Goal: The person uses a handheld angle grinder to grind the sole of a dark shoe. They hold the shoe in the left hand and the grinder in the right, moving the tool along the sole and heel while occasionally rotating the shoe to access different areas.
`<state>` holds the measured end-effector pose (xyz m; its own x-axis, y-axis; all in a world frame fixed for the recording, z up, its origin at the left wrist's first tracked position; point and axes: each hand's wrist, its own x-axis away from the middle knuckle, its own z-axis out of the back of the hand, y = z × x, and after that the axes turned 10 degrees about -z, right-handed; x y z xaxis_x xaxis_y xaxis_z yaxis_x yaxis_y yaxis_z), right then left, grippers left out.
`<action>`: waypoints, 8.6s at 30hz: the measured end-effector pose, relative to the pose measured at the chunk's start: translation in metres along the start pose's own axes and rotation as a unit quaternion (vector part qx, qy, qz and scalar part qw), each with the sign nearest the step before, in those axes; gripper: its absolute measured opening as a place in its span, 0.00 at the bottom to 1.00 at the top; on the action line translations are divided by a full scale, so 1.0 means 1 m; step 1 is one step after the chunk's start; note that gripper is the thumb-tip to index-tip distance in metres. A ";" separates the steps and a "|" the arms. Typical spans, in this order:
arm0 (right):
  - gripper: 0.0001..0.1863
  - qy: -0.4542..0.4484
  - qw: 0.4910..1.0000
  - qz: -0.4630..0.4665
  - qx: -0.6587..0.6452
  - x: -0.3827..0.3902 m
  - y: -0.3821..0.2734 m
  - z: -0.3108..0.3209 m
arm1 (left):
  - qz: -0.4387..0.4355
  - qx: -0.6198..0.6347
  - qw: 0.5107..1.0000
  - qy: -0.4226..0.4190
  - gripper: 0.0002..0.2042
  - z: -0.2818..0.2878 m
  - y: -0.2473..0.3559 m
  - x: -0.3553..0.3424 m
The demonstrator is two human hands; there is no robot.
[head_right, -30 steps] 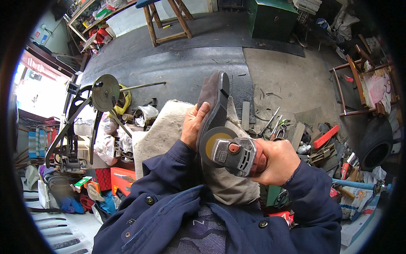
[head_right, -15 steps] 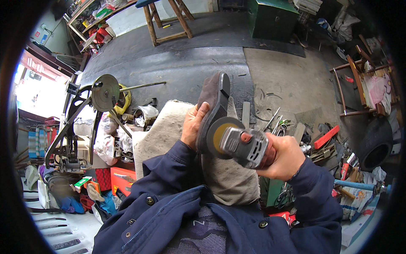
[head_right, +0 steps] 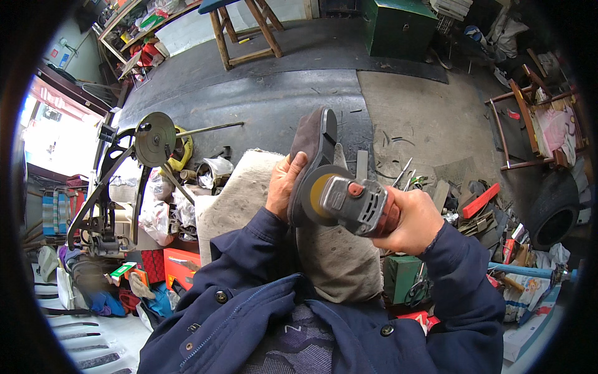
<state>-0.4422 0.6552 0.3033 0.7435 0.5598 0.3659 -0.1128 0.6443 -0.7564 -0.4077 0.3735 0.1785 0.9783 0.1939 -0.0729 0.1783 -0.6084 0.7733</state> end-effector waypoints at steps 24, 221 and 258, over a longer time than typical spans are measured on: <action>0.32 -0.021 0.998 0.051 -0.027 -0.003 0.001 0.001 | -0.001 0.011 1.000 0.011 0.14 -0.003 0.001 0.001; 0.33 -0.041 0.997 0.066 0.019 0.016 0.004 0.003 | 0.030 0.012 0.999 -0.042 0.14 0.010 0.019 0.026; 0.24 -0.057 0.987 -0.013 -0.149 -0.006 0.023 0.004 | 0.004 0.001 0.997 -0.073 0.16 0.013 0.018 0.029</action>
<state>-0.4518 0.6685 0.2861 0.6621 0.6111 0.4338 0.1169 0.4875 -0.8652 -0.3751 0.3580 0.1821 0.9847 0.0748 -0.1572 0.1698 -0.6119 0.7725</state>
